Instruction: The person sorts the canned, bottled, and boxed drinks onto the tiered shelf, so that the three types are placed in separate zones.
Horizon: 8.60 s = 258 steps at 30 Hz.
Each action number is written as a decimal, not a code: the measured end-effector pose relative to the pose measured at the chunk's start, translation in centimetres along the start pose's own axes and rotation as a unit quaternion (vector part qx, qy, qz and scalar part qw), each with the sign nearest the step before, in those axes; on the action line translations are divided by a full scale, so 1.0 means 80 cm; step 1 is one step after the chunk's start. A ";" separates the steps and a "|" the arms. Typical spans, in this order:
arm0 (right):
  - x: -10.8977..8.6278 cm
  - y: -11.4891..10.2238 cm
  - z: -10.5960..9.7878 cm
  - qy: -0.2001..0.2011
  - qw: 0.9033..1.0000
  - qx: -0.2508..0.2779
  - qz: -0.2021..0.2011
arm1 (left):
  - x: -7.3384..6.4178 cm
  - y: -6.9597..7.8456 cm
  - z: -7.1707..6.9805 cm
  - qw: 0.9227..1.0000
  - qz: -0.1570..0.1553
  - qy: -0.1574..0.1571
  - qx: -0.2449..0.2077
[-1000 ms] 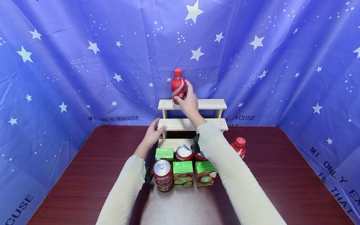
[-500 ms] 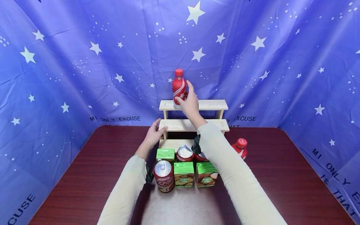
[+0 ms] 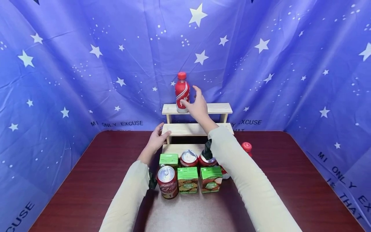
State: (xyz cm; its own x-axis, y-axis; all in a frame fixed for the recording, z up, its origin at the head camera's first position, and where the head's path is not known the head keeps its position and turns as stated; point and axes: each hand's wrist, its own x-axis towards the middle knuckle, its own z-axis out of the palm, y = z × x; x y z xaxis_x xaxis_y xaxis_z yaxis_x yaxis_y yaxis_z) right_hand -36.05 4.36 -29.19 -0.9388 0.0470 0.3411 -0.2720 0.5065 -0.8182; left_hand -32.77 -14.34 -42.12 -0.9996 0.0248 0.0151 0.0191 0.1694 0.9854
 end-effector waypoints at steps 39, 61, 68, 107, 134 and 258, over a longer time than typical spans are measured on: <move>-0.065 0.015 -0.114 -0.060 0.995 -0.066 -0.040 | 0.002 -0.004 -0.007 1.000 -0.009 -0.006 -0.015; -0.128 0.073 -0.180 -0.118 0.987 -0.113 0.003 | -0.001 0.002 0.000 1.000 -0.009 -0.013 -0.011; -0.146 0.092 -0.196 -0.111 0.986 -0.127 0.004 | -0.003 0.002 0.000 1.000 -0.019 -0.014 -0.014; -0.222 0.199 -0.237 -0.094 0.987 -0.132 -0.002 | -0.002 0.003 -0.001 0.999 -0.025 -0.021 -0.039; -0.244 0.247 -0.175 -0.060 0.997 0.023 0.042 | -0.004 0.004 0.001 0.999 -0.023 -0.018 -0.031; -0.067 0.042 -0.170 -0.009 0.998 -0.033 0.048 | 0.000 0.000 -0.002 0.998 -0.026 -0.024 -0.059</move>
State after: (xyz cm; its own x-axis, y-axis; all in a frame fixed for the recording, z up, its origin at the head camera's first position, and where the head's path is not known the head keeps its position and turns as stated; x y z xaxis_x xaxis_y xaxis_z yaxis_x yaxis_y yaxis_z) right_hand -29.07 17.52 -27.44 -0.9639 0.0822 0.2532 -0.1664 0.5565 -0.8140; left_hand -32.76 -14.49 -42.12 -0.9968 0.0673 -0.0427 -0.0390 0.0551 0.9977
